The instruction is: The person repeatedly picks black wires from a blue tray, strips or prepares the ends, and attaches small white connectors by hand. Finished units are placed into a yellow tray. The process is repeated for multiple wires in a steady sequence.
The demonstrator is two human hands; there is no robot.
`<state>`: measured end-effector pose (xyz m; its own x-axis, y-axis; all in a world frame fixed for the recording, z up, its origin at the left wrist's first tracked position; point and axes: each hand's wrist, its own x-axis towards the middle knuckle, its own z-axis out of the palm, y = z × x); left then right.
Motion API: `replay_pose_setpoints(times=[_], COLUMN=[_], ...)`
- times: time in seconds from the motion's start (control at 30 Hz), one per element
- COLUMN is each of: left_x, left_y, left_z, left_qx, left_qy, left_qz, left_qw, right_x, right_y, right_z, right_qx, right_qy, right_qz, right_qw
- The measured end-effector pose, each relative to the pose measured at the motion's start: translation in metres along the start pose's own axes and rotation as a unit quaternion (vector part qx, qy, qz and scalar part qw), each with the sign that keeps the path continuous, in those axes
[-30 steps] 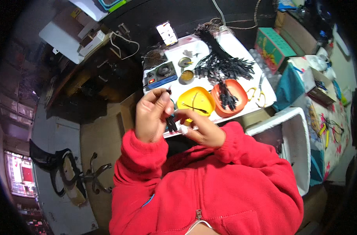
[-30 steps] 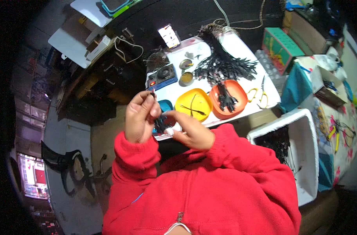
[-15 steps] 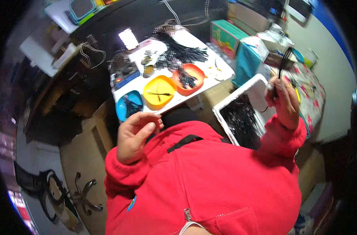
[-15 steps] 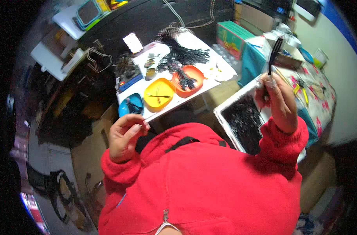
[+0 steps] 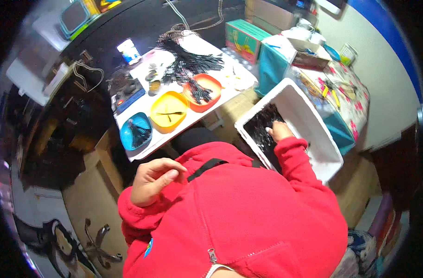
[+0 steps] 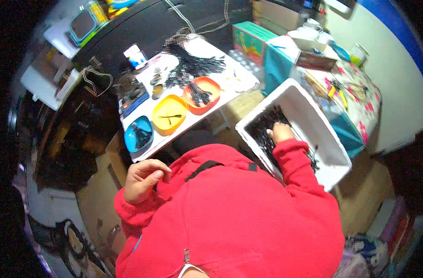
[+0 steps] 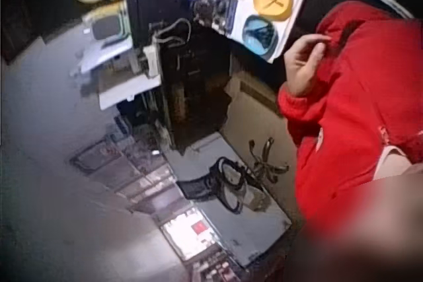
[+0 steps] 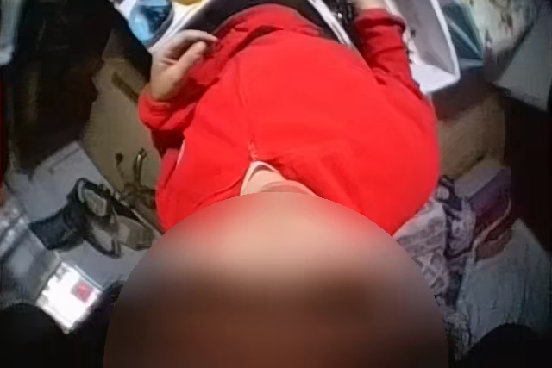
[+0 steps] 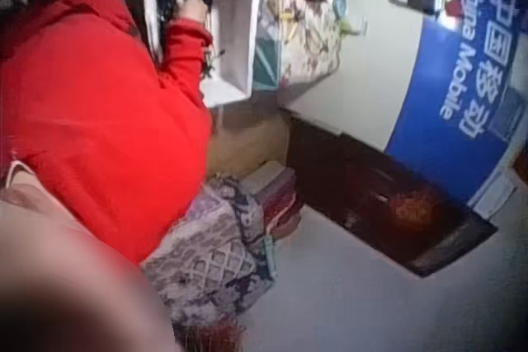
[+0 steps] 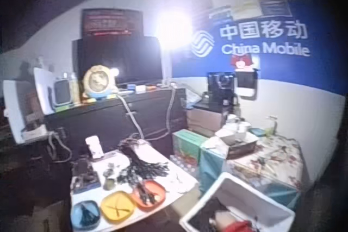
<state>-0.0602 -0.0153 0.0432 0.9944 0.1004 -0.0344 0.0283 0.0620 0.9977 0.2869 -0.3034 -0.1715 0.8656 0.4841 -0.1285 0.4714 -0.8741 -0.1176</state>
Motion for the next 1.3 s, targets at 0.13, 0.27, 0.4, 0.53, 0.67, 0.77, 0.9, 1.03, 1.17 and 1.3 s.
replay_pose_setpoints(times=[0.13, 0.27, 0.4, 0.53, 0.67, 0.77, 0.9, 1.03, 1.17, 1.3], left_x=[-0.008, 0.015, 0.047, 0.083, 0.091, 0.082, 0.077, 0.074, 0.069, 0.069], left_y=[-0.012, -0.053, -0.089, -0.118, -0.132, -0.134, -0.130, -0.117, -0.098, -0.079], left_z=[-0.019, -0.071, -0.147, -0.183, -0.197, -0.201, -0.201, -0.196, -0.185, -0.154], left_qx=[0.056, 0.344, 0.481, 0.563, 0.553, 0.512, 0.452, 0.425, 0.433, 0.049], left_qy=[0.098, 0.381, 0.435, 0.451, 0.448, 0.473, 0.497, 0.519, 0.524, 0.466], left_qz=[-0.035, -0.003, -0.024, -0.164, -0.176, -0.117, -0.123, -0.127, -0.019, 0.111], left_qw=[0.993, 0.858, 0.761, 0.672, 0.680, 0.708, 0.730, 0.731, 0.733, 0.876], right_x=[0.003, 0.000, 0.013, 0.035, 0.055, 0.065, 0.075, 0.079, 0.078, 0.081], right_y=[-0.031, -0.093, -0.169, -0.241, -0.276, -0.281, -0.275, -0.283, -0.319, -0.352], right_z=[-0.025, -0.067, -0.096, -0.098, -0.092, -0.086, -0.081, -0.077, -0.064, -0.045], right_qx=[0.235, 0.347, 0.321, 0.300, 0.314, 0.316, 0.296, 0.256, 0.178, 0.126], right_qy=[0.062, -0.058, -0.051, -0.036, -0.023, -0.054, -0.074, -0.044, -0.027, 0.011], right_qz=[-0.095, -0.159, -0.279, -0.373, -0.386, -0.368, -0.321, -0.316, -0.344, -0.345], right_qw=[0.965, 0.923, 0.903, 0.878, 0.867, 0.873, 0.897, 0.913, 0.922, 0.930])
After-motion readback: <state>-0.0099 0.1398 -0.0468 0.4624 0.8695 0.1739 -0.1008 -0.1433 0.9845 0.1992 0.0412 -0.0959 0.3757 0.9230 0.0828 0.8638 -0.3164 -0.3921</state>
